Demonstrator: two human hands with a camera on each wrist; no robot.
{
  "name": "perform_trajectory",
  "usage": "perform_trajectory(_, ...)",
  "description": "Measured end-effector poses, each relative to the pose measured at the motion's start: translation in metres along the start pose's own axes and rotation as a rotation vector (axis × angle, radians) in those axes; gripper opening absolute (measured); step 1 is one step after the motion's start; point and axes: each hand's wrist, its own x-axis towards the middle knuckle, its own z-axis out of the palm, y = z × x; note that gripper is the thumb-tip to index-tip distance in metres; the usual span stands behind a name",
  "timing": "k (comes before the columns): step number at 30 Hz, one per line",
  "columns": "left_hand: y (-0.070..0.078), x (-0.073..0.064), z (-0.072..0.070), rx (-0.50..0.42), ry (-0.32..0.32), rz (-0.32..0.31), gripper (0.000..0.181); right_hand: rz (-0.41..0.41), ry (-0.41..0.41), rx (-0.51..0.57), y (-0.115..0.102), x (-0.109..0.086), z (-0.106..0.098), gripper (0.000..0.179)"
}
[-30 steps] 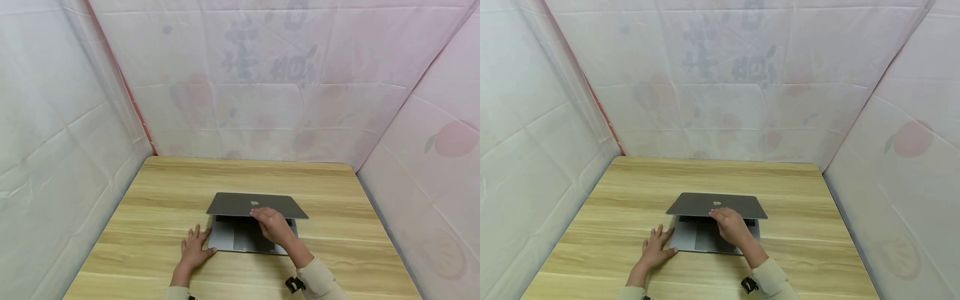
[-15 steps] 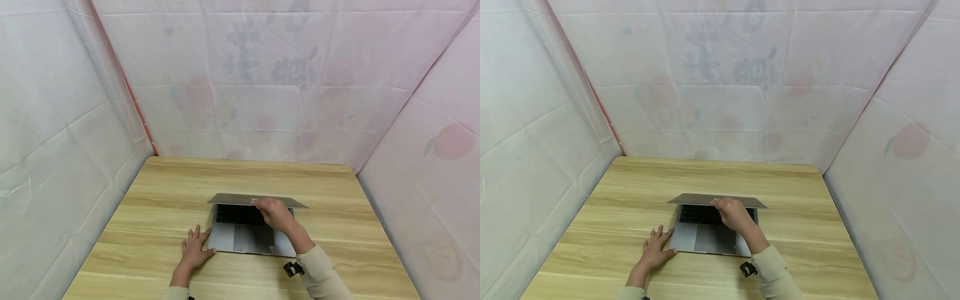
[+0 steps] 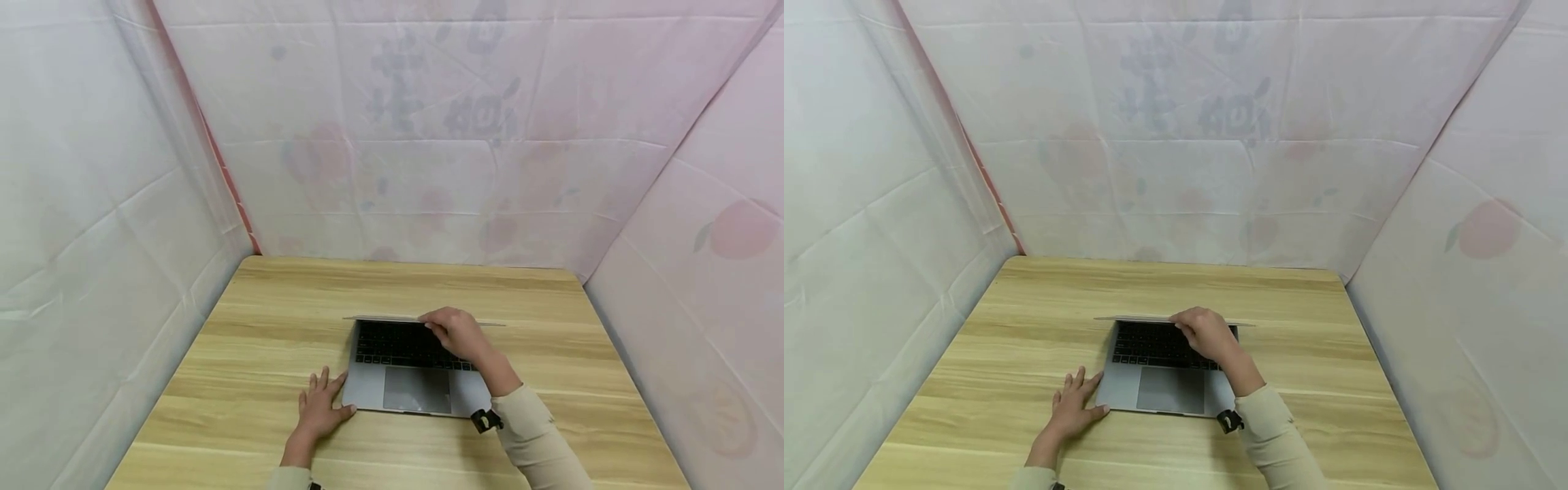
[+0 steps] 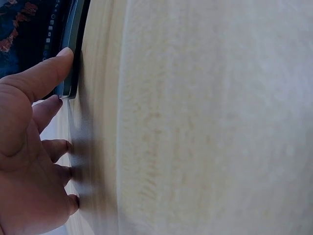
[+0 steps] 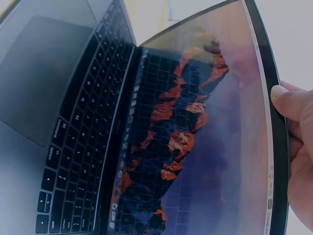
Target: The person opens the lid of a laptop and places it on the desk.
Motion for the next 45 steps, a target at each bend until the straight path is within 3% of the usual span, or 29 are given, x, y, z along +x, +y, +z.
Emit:
perform_trajectory(7, -0.001, 0.001, 0.004, 0.019, -0.005, -0.01, 0.068, 0.112, 0.004, 0.011, 0.009, 0.0, -0.013, 0.019)
perform_trajectory(20, 0.003, 0.0, 0.007, 0.069, 0.008, -0.012, 0.068, 0.24, 0.063, -0.024, 0.028, -0.012, -0.029, 0.014)
perform_trajectory(32, -0.001, 0.001, 0.009, 0.071, 0.03, -0.009, 0.068, 0.258, 0.117, -0.072, 0.047, -0.015, -0.036, 0.011)
perform_trajectory(37, -0.002, 0.0, 0.009, 0.065, 0.044, 0.007, 0.068, 0.352, 0.129, -0.031, 0.057, -0.017, -0.038, 0.012)
perform_trajectory(45, 0.0, 0.001, 0.009, 0.04, 0.017, -0.019, 0.068, 0.487, 0.284, 0.177, 0.068, -0.021, -0.037, 0.025)
